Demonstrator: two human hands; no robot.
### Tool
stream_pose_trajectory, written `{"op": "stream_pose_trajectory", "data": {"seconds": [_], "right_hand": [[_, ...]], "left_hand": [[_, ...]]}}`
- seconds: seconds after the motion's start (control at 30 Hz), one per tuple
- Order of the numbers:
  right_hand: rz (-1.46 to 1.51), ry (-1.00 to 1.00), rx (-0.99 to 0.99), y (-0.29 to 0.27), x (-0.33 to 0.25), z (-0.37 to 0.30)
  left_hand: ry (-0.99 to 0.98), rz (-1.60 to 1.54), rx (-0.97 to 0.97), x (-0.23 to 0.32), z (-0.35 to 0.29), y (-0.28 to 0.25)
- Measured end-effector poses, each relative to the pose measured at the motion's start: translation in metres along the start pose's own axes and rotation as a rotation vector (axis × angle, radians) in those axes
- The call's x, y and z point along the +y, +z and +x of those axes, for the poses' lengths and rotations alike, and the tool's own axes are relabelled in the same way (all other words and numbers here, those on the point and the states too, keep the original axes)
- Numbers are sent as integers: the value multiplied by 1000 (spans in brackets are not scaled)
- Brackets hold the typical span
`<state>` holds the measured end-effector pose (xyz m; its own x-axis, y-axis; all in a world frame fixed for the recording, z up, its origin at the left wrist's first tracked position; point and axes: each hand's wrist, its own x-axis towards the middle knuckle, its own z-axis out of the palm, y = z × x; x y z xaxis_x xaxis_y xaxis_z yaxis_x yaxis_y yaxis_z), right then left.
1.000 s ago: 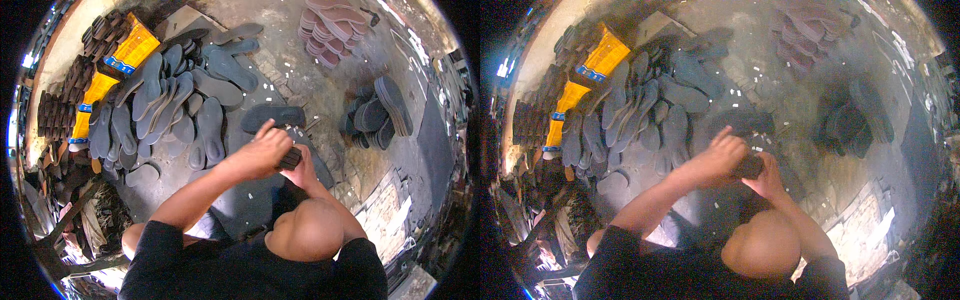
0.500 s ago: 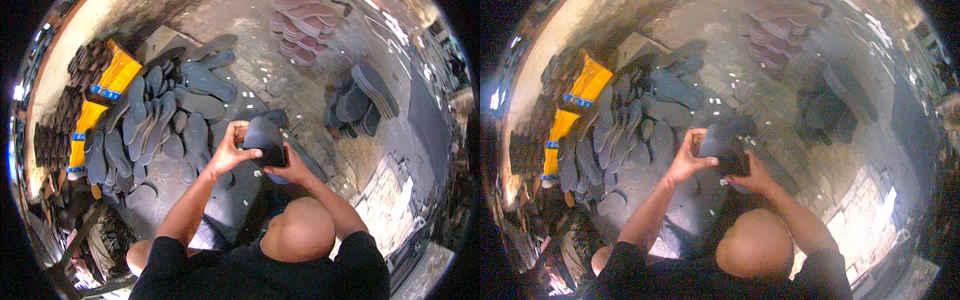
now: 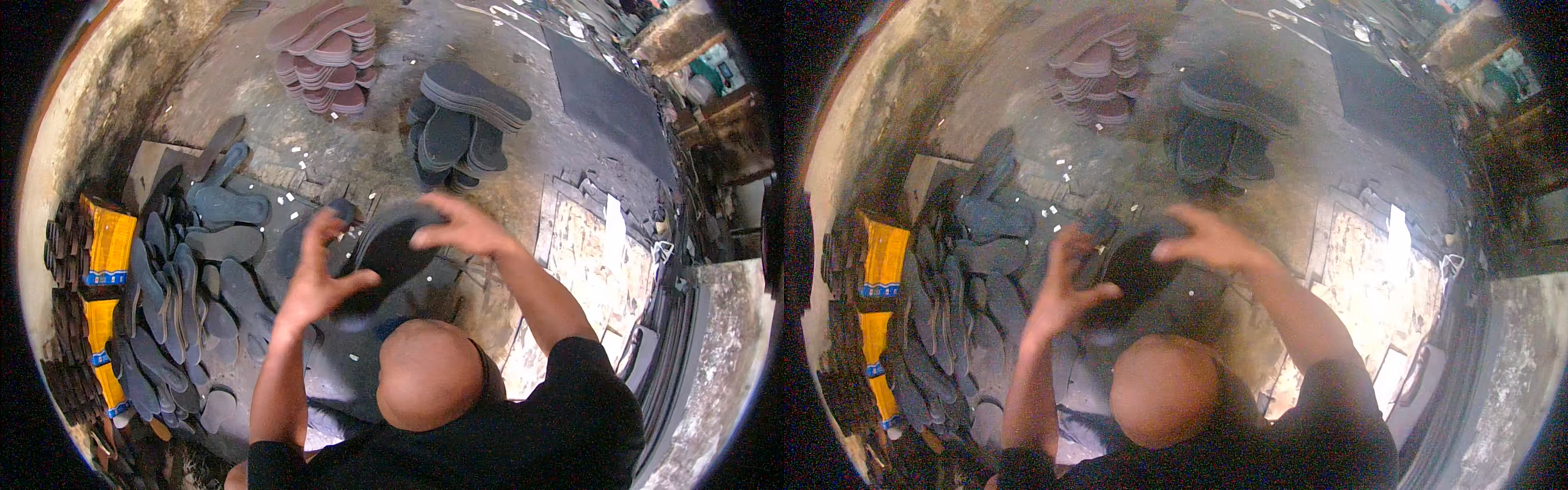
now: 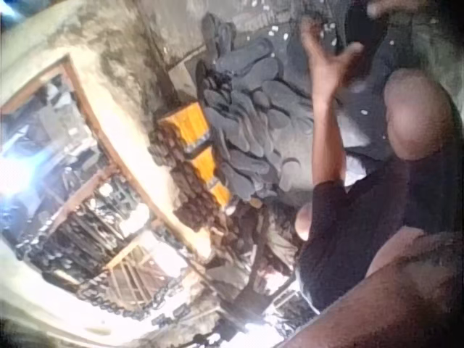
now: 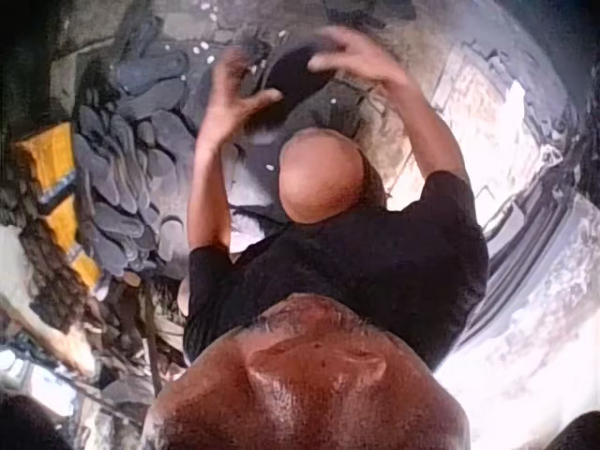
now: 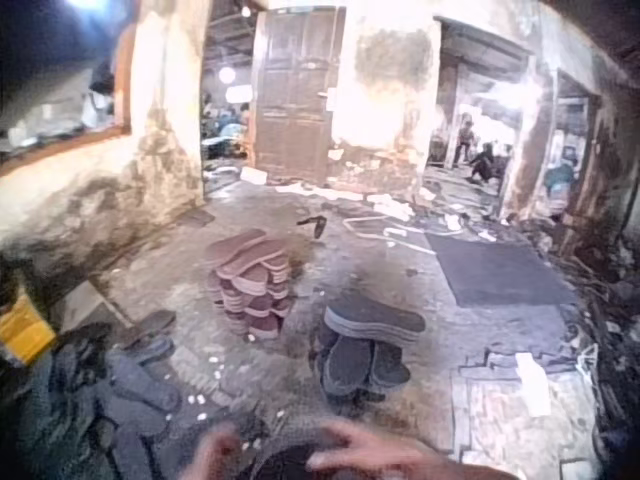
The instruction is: The person sits on the floor and repeatedly picks up pairs of dark gray shoe soles or insoles from a large pile. They align the pairs and place them into a growing stack nearby. The task continues with consistent pick-and-stack motions across the clip.
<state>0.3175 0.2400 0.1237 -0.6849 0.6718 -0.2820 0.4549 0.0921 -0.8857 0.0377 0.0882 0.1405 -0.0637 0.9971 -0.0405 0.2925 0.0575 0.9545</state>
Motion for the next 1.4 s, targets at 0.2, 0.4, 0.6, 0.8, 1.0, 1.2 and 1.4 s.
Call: {"op": "stream_pose_trajectory", "data": {"seconds": [0.2, 0.4, 0.6, 0.8, 1.0, 1.2, 1.4], "right_hand": [[886, 238, 762, -112, 44, -6], [988, 225, 780, -166, 88, 18], [162, 187, 1262, -94, 47, 28], [-248, -278, 191, 116, 49, 135], [-924, -393, -59, 172, 66, 197], [-833, -270, 19, 146, 61, 164], [-662, -288, 269, 175, 65, 95]], "left_hand": [[-272, 24, 317, -71, -26, -38], [-363, 608, -166, -151, -75, -32], [-592, 1142, -151, -154, -133, -7], [-232, 1101, -177, -143, -112, 28], [105, 861, -199, -103, -92, 74], [-343, 744, 5, -147, -116, 43], [-127, 1139, -130, -170, -130, 30]]}}
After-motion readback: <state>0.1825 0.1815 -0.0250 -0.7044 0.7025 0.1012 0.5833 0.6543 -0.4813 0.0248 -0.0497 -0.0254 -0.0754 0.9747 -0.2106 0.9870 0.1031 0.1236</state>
